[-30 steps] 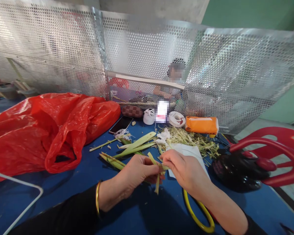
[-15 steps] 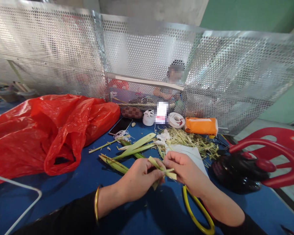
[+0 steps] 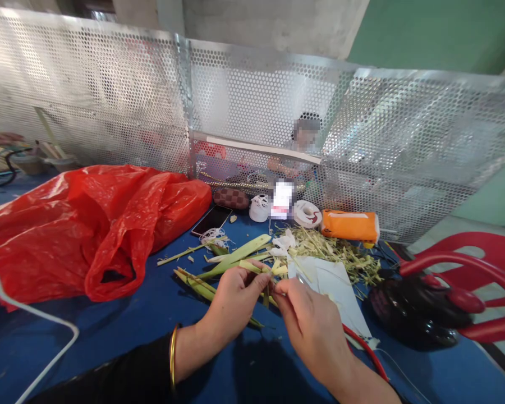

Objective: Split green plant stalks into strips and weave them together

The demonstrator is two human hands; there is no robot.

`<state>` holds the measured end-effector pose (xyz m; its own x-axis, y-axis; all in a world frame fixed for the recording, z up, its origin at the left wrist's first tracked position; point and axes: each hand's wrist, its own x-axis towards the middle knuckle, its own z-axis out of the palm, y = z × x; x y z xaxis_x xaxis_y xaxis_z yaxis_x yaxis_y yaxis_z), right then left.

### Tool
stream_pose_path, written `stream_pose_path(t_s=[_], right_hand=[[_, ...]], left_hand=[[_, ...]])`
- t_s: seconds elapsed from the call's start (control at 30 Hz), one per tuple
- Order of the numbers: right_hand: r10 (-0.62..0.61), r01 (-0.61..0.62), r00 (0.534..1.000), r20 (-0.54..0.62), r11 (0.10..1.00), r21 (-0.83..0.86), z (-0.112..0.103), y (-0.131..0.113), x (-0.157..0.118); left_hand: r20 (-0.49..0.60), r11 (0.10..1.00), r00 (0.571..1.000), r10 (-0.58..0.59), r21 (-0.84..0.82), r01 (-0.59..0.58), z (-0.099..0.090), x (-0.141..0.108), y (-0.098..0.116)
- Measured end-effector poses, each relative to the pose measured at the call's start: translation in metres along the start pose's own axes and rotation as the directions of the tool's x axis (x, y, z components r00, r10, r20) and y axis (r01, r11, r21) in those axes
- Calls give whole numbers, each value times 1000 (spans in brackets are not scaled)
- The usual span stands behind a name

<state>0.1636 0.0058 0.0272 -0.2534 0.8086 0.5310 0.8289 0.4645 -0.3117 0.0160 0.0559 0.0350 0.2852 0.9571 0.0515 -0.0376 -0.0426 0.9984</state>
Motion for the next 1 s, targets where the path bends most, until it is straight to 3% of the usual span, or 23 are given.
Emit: stream_pose_path(t_s=[0.17,0.27,0.33,0.47,0.53,0.6,0.67,0.77,0.9,1.0], right_hand=[[-160,141,984,-81,971,-195,2,2,3],[-285,258,949,-135,948,-187,2,8,5],[-290,273,949,-123,952,-136,3,13,5],[-169,161,982,-84,982,-97,5,18,2],[-26,25,998,-49,999,-30,4,17,2],[167,-171,985,41,977,128,0,14,5],[349,-401,913,210,857,323,-4,13,9],[467,-651,759,453,550,523,-6,14,16],[442,-722,673,593,217,657,-1,17,18],[411,-728,642,648,60,683,4,15,17]], left_hand=[[57,998,998,-38,43,35,1,0,-5],[141,999,989,-50,22,47,2,-2,-8],[189,997,979,-74,49,65,3,-4,-8],[271,980,949,-161,159,121,3,-8,-7],[323,978,933,-157,184,101,2,-9,-6],[361,979,927,-104,203,31,0,-9,-4],[380,964,924,-31,256,-73,-1,-9,-2],[380,893,922,76,385,-233,-3,-10,2],[359,762,904,231,511,-397,-5,-12,1],[272,779,915,298,486,-397,-6,-12,0]])
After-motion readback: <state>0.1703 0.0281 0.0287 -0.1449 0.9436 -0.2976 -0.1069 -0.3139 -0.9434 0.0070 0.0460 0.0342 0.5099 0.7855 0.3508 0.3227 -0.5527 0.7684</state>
